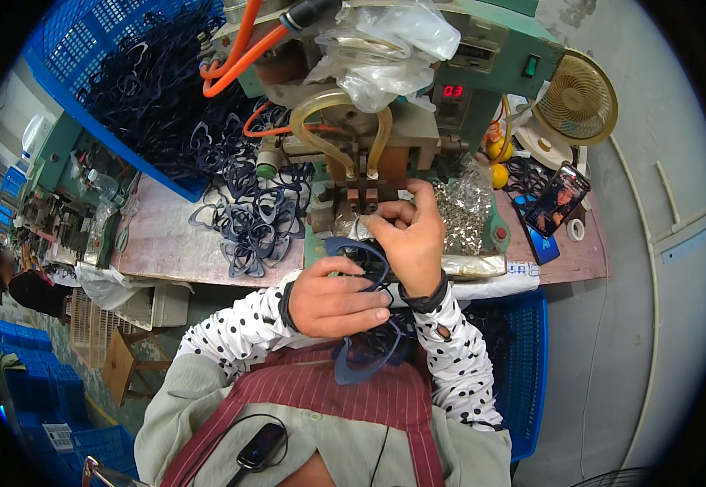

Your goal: The person assembles eyeglasses by inserting small metal components into the frame arms using a press machine. They repeatedly pick up frames, position them under the press, and operate the machine to secure the parts.

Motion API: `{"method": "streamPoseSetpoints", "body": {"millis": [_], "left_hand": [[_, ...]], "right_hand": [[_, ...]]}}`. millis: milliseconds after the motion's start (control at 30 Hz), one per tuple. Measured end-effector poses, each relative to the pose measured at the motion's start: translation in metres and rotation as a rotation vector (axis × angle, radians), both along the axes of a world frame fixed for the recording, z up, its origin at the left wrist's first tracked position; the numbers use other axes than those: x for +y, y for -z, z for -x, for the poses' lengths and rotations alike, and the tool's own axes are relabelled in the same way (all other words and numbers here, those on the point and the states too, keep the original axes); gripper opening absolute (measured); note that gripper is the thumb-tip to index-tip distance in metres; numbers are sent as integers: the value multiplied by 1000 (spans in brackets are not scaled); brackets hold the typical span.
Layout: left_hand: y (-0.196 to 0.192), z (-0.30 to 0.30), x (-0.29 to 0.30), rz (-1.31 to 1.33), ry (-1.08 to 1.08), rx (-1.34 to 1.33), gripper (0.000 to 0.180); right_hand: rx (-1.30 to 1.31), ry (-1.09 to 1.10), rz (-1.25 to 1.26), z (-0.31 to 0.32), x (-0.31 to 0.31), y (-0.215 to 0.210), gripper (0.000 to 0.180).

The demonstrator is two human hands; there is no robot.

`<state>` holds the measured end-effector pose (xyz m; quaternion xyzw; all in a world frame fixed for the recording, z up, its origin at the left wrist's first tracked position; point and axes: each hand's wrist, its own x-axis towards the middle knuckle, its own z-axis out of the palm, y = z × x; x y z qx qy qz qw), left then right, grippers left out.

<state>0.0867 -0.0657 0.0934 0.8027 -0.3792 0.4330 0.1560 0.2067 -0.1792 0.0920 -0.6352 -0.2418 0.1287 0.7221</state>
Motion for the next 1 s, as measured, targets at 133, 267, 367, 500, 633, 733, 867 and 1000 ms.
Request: {"method": "streamPoseSetpoints", "body": {"millis": [133,267,367,500,633,733,867,1000], "left_hand": [[8,-16,4,-2,99,100,28],[20,-26,10,-2,139,187,37],[22,-27,11,22,166,203,39],[22,-26,12,14,153,183,37],[24,-29,10,36,163,173,36],[28,-25,9,34,101,185,37],[17,-8,12,-2,-63,109,32],[58,13,83,-55,-306,32,31]], "right_hand": [[-53,35,-12,-16,-11,6,52],[-487,514,386,-87,-55,72,39],[-315,411,387,-117,-93,115,30],[-549,376,889,-85,-106,78,29],[-760,404,1054,-77,-92,93,27],[-612,396,921,-98,-90,115,23],[-466,430,622,-105,-91,114,16],[-423,503,534,-97,-90,111,14]]}}
